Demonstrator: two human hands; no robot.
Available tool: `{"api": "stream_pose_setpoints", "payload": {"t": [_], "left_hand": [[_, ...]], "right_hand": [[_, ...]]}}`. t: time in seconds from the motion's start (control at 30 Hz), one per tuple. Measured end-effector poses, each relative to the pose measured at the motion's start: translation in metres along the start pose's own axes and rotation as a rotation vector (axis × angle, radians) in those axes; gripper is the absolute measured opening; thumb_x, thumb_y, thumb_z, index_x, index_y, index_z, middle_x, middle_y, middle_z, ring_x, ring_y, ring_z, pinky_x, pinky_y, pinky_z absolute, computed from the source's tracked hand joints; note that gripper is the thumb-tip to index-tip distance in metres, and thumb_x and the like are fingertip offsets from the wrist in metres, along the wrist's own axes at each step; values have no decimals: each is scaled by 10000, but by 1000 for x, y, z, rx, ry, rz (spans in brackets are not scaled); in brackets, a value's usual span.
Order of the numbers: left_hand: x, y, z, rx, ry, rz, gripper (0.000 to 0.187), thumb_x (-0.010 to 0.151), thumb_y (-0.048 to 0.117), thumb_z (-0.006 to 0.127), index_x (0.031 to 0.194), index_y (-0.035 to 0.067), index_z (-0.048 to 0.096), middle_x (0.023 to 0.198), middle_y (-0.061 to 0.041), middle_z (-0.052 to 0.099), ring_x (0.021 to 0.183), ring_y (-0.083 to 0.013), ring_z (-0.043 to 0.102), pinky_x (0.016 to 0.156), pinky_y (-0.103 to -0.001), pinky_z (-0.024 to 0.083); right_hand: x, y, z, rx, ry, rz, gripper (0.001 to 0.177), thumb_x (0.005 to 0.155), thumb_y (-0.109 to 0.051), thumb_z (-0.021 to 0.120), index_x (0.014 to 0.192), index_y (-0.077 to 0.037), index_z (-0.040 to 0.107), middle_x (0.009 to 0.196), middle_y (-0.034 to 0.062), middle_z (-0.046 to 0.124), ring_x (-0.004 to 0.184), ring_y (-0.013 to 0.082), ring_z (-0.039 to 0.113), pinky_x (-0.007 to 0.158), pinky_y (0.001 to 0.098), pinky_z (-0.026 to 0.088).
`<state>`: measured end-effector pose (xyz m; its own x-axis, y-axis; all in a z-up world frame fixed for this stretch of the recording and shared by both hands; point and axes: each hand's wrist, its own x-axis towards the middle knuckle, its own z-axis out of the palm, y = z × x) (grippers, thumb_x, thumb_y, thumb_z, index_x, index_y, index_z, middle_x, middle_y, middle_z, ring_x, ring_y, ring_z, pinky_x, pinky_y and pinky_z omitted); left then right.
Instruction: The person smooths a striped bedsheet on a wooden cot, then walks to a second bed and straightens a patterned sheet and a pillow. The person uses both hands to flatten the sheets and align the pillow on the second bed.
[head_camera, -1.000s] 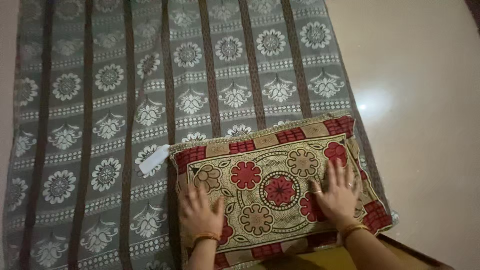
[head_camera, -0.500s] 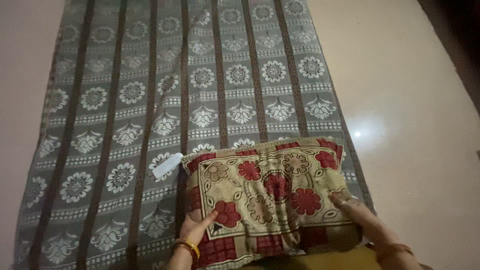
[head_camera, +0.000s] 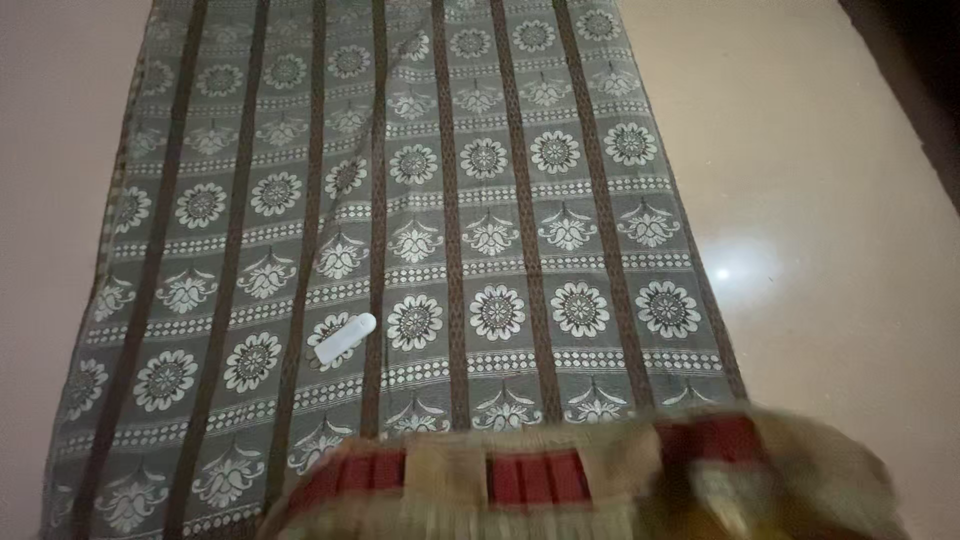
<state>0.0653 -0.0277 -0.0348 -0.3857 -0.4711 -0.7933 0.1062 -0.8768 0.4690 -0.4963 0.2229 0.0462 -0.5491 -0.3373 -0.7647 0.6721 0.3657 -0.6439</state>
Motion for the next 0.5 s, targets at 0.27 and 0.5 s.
{"api": "stream_pose_setpoints", "payload": {"t": [0.27,0.5], "left_hand": [[62,18,144,594,518,631,546,932,268,620,1429,81,494,1273,-153,680,1206,-333,625,1029,-462,495],[80,-46,283,2216,604,1030,597,935,212,562,1493,170,352,1634,-78,263,1482,-302,249,1163,-546,222]], "right_hand": [[-8,-37,80,-235,204,-323,496,1024,-285,474,1506,-169,467,1631,49,439,1514,231,378,1171,436,326],[-2,53,202,-1094,-146,-1355,564,1050,-174,432,1605,-97,370,1406,119,497,1460,265,368,1327,483,232]]}}
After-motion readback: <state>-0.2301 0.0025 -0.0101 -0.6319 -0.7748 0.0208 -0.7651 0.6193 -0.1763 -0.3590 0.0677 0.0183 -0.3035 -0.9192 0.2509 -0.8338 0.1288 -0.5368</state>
